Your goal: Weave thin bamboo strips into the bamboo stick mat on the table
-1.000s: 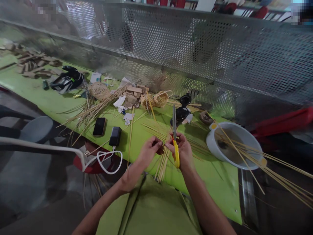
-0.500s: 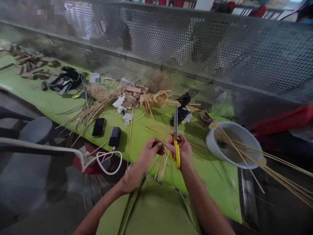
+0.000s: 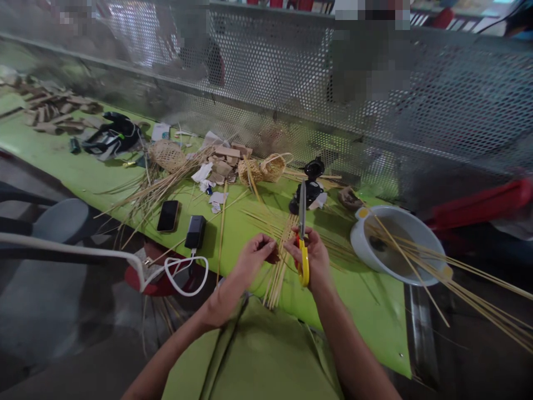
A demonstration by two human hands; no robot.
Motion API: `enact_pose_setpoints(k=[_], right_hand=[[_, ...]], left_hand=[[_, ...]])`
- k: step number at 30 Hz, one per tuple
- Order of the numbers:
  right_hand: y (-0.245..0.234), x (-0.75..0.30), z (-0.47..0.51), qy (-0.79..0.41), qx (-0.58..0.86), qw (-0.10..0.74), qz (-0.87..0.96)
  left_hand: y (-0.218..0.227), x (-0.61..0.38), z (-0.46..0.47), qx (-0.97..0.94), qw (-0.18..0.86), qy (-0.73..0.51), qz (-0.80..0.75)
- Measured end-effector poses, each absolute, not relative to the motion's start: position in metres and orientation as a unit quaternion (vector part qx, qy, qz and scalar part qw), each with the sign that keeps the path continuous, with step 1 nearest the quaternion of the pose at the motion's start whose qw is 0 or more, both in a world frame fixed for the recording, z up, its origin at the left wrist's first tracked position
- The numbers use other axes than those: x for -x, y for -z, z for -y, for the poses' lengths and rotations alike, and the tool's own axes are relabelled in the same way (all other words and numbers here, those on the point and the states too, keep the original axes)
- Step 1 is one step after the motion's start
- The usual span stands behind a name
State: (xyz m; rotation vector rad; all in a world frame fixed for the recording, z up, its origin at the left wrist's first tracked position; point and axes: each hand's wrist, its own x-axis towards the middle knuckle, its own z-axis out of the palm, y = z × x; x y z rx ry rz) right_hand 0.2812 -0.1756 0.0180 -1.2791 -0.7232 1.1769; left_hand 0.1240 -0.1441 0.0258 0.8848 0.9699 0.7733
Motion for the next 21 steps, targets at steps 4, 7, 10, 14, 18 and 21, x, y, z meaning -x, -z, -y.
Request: enact_pose_setpoints(k=[4, 7, 10, 14, 18, 21], right_hand=[[0.003, -0.328, 0.193, -0.403, 0.647, 0.517, 0.390], [0.035, -0.373, 0.224, -0.307, 0.733, 0.415, 0.444], [0.076, -0.407, 0.264, -0.251, 0.793, 0.272, 0.483], [0.125, -0.428, 0.311, -0.234, 0.822, 0.085, 0.511], [0.141, -0.431, 0.331, -0.205, 0.819, 0.021, 0.536], [0.125, -0.427, 0.325, -0.192, 0.827, -0.020, 0.528]], left_hand=[[-0.030, -0.111, 0.136, -0.411, 0.702, -0.362, -0.456], [-0.032, -0.102, 0.128, -0.404, 0.690, -0.372, -0.471], [-0.038, -0.096, 0.123, -0.428, 0.673, -0.365, -0.480], [-0.044, -0.097, 0.120, -0.455, 0.659, -0.357, -0.481], [-0.041, -0.106, 0.117, -0.429, 0.674, -0.362, -0.480], [-0.038, -0.113, 0.115, -0.421, 0.680, -0.362, -0.479]])
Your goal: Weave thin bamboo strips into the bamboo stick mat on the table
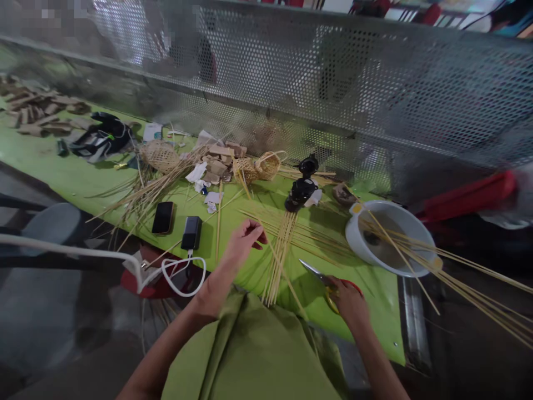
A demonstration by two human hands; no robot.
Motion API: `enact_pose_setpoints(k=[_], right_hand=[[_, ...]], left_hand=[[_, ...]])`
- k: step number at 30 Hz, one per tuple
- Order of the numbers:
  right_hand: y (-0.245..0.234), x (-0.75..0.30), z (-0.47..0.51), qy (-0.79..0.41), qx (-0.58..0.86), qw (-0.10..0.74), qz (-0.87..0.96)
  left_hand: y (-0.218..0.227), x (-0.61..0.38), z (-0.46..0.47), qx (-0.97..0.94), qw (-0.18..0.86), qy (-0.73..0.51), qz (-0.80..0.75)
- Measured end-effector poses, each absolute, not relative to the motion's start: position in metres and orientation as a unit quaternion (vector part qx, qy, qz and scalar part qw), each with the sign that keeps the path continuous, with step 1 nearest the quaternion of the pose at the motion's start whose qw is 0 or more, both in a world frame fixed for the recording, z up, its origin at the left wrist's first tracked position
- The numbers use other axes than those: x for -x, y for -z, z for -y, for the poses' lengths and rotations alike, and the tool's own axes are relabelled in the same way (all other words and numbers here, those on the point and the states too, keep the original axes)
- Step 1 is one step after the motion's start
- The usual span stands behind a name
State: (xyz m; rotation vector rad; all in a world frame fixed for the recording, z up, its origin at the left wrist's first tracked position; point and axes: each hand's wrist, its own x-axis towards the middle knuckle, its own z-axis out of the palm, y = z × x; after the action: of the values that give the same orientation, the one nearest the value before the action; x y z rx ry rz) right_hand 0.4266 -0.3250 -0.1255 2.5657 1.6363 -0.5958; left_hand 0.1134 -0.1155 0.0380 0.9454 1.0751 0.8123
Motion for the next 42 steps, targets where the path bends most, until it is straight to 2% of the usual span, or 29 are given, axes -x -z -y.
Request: enact_pose_setpoints(k=[2, 3, 7, 10, 16, 28, 42], right_hand=[[0.104, -0.417, 0.310, 0.206, -0.834, 0.018, -0.512], [0.091, -0.409, 0.300, 0.229, -0.829, -0.017, -0.511], [0.035, -0.362, 0.253, 0.395, -0.713, -0.310, -0.490], [0.004, -0.325, 0.223, 0.510, -0.624, -0.388, -0.448], [-0.012, -0.294, 0.197, 0.581, -0.571, -0.408, -0.413], [-0.014, -0.290, 0.191, 0.565, -0.576, -0.440, -0.395], [-0.015, -0.284, 0.191, 0.585, -0.569, -0.456, -0.354]], left_hand=[[-0.038, -0.118, 0.116, -0.424, 0.682, -0.359, -0.476], [-0.038, -0.120, 0.117, -0.426, 0.683, -0.358, -0.473], [-0.039, -0.126, 0.120, -0.431, 0.687, -0.351, -0.468], [-0.038, -0.127, 0.121, -0.440, 0.682, -0.347, -0.469], [-0.040, -0.123, 0.121, -0.437, 0.673, -0.358, -0.478], [-0.032, -0.129, 0.137, -0.489, 0.674, -0.274, -0.482], [-0.030, -0.125, 0.136, -0.518, 0.639, -0.280, -0.495]])
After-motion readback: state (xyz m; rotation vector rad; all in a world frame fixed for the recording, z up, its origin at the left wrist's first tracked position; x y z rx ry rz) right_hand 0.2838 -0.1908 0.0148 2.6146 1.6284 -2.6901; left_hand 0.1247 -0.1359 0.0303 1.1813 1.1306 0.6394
